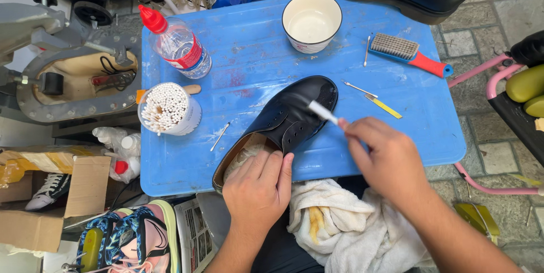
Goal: The person scrubs a black leather shoe with a toothbrush and a white cleaning solution, then wipes the shoe with a cloth. The person scrubs the toe, sides, and heel of the shoe, then wipes off the foam and inspects the shoe.
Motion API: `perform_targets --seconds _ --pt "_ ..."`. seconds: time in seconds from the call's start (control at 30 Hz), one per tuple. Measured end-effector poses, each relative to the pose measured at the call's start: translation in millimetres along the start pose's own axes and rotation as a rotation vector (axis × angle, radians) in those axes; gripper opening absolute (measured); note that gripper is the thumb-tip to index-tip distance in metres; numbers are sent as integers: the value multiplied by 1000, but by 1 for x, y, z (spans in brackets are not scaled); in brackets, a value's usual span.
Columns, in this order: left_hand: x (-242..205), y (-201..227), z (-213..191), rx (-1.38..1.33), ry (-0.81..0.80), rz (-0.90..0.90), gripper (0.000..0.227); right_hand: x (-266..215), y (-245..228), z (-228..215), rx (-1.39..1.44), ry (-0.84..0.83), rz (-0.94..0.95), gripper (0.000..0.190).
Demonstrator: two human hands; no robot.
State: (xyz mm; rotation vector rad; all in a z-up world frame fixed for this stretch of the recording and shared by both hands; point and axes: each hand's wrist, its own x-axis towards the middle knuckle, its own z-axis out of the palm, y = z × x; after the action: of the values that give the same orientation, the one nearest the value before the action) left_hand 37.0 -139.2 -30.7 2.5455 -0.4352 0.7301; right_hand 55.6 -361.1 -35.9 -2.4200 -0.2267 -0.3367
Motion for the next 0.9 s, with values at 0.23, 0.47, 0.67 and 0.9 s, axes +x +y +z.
perform_targets --seconds 0.23,0.47,0.67,0.9 --pt "-2 0 1 33 13 16 16 15 -3 -3 -127 84 64 14" --pt "-8 0 5 -68 17 -79 20 22 -3 -16 -151 -9 141 13" --pt "1 3 1 -49 72 -54 36 20 -5 -15 51 -108 93 18" --pt "-1 2 1 -22 27 -47 34 11 -6 -9 265 -148 157 21"
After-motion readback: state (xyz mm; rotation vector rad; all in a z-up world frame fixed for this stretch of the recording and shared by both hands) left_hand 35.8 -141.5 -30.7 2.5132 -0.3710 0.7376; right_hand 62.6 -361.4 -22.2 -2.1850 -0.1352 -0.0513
